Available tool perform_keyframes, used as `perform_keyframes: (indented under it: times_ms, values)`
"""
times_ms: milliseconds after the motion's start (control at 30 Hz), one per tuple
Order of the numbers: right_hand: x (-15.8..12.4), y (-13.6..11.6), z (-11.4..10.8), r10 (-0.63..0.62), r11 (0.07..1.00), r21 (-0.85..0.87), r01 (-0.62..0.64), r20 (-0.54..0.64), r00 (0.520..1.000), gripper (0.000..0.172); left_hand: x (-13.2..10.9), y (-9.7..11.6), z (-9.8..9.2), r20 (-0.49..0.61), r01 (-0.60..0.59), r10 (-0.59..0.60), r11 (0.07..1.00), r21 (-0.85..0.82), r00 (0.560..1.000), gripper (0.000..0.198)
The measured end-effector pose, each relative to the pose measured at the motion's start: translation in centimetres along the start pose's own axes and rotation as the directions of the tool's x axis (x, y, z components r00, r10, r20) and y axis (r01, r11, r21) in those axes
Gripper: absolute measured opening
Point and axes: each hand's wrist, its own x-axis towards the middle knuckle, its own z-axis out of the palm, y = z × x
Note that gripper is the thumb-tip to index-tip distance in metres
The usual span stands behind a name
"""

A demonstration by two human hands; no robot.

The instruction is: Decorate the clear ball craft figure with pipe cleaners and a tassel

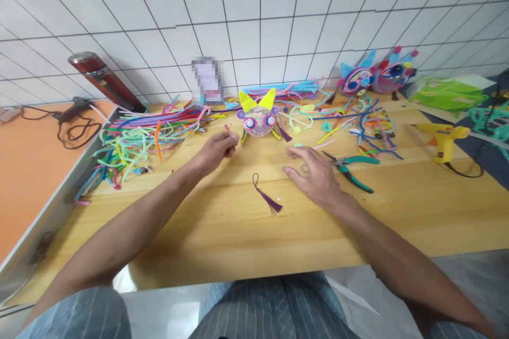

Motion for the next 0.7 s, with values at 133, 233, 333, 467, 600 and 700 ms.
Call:
perform_keyframes:
  times_ms: [133, 233, 333, 467, 600, 700]
  values:
    - [0.0, -2.0, 0.6, -0.060, 0.996, 0.068, 0.061, -0.009, 0.998, 0.020, -5.4, 2.2, 3.8, 0.261, 0.236, -0.115, 0.836, -0.496, 0.958, 0.043]
    - [-0.2, -2.9, 1.2, -0.097, 0.992, 0.076, 0.100, -0.038, 0.995, 0.010, -7.5, 3.4, 6.4, 0.346, 0.306, -0.110, 0.751, -0.585, 0.932, 0.047]
    - [-0.4, -3.1, 1.6, -0.127, 0.988, 0.073, 0.133, -0.080, 0.989, 0.007, -8.3, 4.0, 7.7, 0.375, 0.331, -0.106, 0.721, -0.609, 0.921, 0.047]
    - [-0.4, -2.8, 1.6, -0.132, 0.982, 0.126, 0.141, -0.080, 0.988, 0.012, -9.0, 4.5, 8.1, 0.324, 0.288, -0.102, 0.743, -0.605, 0.941, 0.051]
    - [-0.3, -2.6, 1.5, -0.041, 0.980, 0.194, 0.042, -0.007, 0.999, 0.015, -9.4, 4.4, 7.9, 0.243, 0.214, -0.097, 0.826, -0.521, 0.965, 0.053]
    - [-0.2, -2.6, 1.7, 0.028, 0.978, 0.207, -0.040, 0.059, 0.998, 0.014, -9.2, 3.8, 7.7, 0.227, 0.183, -0.086, 0.875, -0.447, 0.970, 0.055]
